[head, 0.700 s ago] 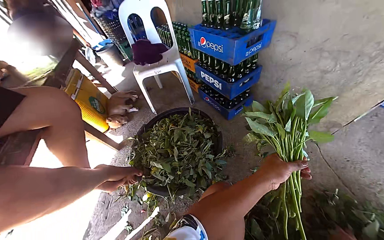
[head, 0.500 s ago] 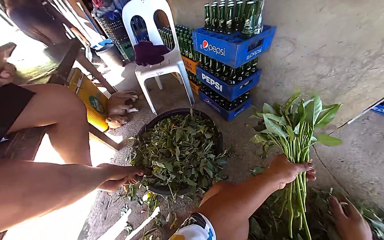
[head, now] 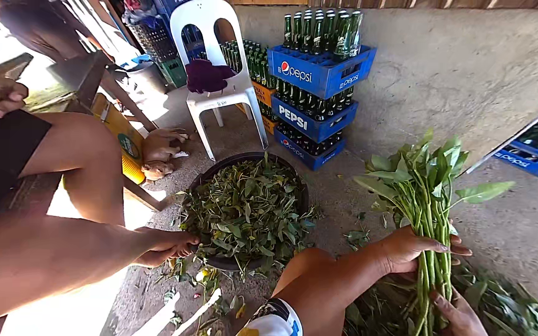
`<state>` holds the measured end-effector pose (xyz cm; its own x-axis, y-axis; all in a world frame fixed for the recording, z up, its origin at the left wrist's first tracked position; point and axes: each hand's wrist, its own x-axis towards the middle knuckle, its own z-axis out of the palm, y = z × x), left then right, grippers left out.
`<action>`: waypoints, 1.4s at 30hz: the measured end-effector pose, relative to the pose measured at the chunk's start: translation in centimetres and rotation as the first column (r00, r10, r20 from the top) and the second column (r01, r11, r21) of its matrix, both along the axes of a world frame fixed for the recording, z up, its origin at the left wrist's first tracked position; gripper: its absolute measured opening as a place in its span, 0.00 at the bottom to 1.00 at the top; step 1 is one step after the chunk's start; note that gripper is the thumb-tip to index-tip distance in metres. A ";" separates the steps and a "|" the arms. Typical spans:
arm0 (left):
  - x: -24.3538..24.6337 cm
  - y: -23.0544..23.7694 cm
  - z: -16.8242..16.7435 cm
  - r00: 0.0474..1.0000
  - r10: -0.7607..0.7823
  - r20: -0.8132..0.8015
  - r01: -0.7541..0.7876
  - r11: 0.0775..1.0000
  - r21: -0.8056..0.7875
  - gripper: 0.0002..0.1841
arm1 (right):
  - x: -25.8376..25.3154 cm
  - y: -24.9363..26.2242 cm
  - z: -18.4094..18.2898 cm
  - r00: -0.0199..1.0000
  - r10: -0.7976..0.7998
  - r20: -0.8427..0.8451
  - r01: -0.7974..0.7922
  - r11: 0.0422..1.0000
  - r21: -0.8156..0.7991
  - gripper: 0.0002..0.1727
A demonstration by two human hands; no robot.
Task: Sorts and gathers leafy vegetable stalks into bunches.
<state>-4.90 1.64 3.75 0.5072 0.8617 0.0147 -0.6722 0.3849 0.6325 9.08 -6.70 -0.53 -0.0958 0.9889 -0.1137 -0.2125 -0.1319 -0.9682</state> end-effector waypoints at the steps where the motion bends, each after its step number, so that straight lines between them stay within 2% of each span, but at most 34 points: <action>1: 0.0 -0.2 0.0 1.000 -0.013 0.021 0.013 1.000 0.005 0.25 | 0.0 -0.3 0.0 0.999 0.019 -0.044 -0.019 1.000 -0.002 0.39; 3: 0.1 -0.6 0.1 0.999 -0.026 0.029 0.026 1.000 0.000 0.22 | -0.4 -0.6 0.3 0.997 0.022 -0.075 -0.023 1.000 -0.009 0.19; 4: 0.1 -0.7 0.4 1.000 -0.023 0.014 0.023 1.000 -0.008 0.19 | -0.8 -0.6 0.5 0.999 -0.005 -0.035 0.005 1.000 -0.010 0.15; 6: 0.0 -0.9 1.0 1.000 -0.009 -0.029 0.008 1.000 -0.020 0.13 | -1.6 -0.9 1.0 0.994 -0.067 0.082 0.068 0.998 -0.010 0.15; 9: -0.2 -1.0 1.6 0.995 -0.036 -0.092 0.037 0.999 0.008 0.14 | -2.4 -1.3 1.1 0.970 -0.129 0.208 0.134 0.991 -0.009 0.16; 14: -0.2 -0.5 1.4 0.944 -0.154 -0.292 0.115 0.983 -0.145 0.07 | -2.1 -2.0 0.3 0.918 -0.095 0.386 0.065 0.994 0.088 0.17; 15: -0.2 -0.4 1.3 0.938 -0.177 -0.299 0.131 0.977 -0.167 0.05 | -1.9 -2.3 0.0 0.919 -0.093 0.384 0.045 0.990 0.132 0.18; 16: -0.2 -0.3 1.2 0.936 -0.187 -0.298 0.138 0.974 -0.179 0.07 | -1.6 -2.5 -0.5 0.931 -0.108 0.350 0.050 0.984 0.172 0.24; 17: -0.2 -0.2 1.1 0.941 -0.185 -0.285 0.136 0.974 -0.182 0.10 | -1.5 -2.6 -0.8 0.951 -0.134 0.279 0.087 0.981 0.175 0.32; 18: -0.2 0.0 1.1 0.950 -0.169 -0.263 0.122 0.975 -0.188 0.11 | -1.8 -2.8 -1.0 0.965 -0.183 0.187 0.157 0.977 0.145 0.35; 20: -0.8 0.2 1.7 0.962 -0.098 -0.254 0.045 0.978 -0.204 0.09 | -3.0 -2.4 -1.9 0.936 -0.344 0.081 0.339 0.938 0.070 0.33; 21: -1.2 0.4 2.0 0.959 -0.048 -0.279 -0.011 0.978 -0.206 0.07 | -3.2 -2.3 -3.0 0.919 -0.375 0.117 0.371 0.927 0.057 0.29; 22: -1.6 0.5 2.2 0.946 0.000 -0.325 -0.069 0.977 -0.200 0.05 | -2.9 -2.4 -4.8 0.899 -0.357 0.253 0.354 0.933 0.056 0.23; 23: -2.0 0.6 2.1 0.917 0.029 -0.397 -0.110 0.977 -0.184 0.06 | -2.2 -2.8 -6.4 0.837 -0.234 0.494 0.262 0.965 0.014 0.18; 24: -2.5 0.7 1.7 0.881 0.055 -0.470 -0.143 0.978 -0.154 0.09 | -1.4 -3.2 -7.7 0.711 0.004 0.703 0.127 0.983 -0.134 0.17; 25: -2.8 0.7 1.4 0.849 0.092 -0.521 -0.171 0.980 -0.106 0.11 | -0.7 -3.2 -9.0 0.548 0.265 0.794 0.032 0.941 -0.336 0.24; 26: -2.9 0.9 1.3 0.829 0.145 -0.540 -0.208 0.977 -0.056 0.11 | -0.1 -3.1 -10.4 0.444 0.399 0.803 0.028 0.889 -0.457 0.34; 27: -2.8 1.3 1.1 0.826 0.199 -0.528 -0.243 0.970 -0.014 0.10 | 0.6 -3.2 -11.3 0.433 0.431 0.792 0.065 0.861 -0.504 0.40; 28: -2.6 1.6 0.9 0.825 0.232 -0.515 -0.266 0.964 0.008 0.08 | 1.7 -3.5 -11.6 0.493 0.381 0.782 0.123 0.859 -0.496 0.43; 30: -2.1 1.9 0.5 0.823 0.266 -0.503 -0.294 0.956 0.025 0.07 | 3.9 -3.6 -11.2 0.595 0.144 0.791 0.304 0.870 -0.387 0.39; 31: -1.9 2.0 0.3 0.816 0.278 -0.507 -0.303 0.952 0.034 0.06 | 5.1 -3.6 -10.9 0.591 0.013 0.806 0.414 0.853 -0.317 0.35; 33: -1.6 1.9 0.0 0.804 0.277 -0.527 -0.301 0.953 0.043 0.05 | 7.2 -3.8 -10.8 0.508 -0.229 0.831 0.628 0.759 -0.175 0.28; 35: -1.0 2.0 0.0 0.790 0.267 -0.552 -0.291 0.956 0.046 0.05 | 9.3 -4.1 -11.3 0.386 -0.368 0.846 0.780 0.620 -0.086 0.25; 37: -0.4 1.8 -0.1 0.783 0.261 -0.564 -0.293 0.955 0.035 0.05 | 10.6 -4.9 -12.8 0.355 -0.306 0.884 0.828 0.541 -0.146 0.29; 40: 0.5 1.9 -0.2 0.775 0.242 -0.584 -0.289 0.957 0.013 0.04 | 11.5 -5.8 -15.5 0.409 -0.030 0.912 0.790 0.512 -0.337 0.36; 42: 1.1 2.1 -0.4 0.764 0.237 -0.601 -0.293 0.956 0.004 0.04 | 11.7 -6.0 -16.0 0.414 0.056 0.908 0.770 0.510 -0.383 0.34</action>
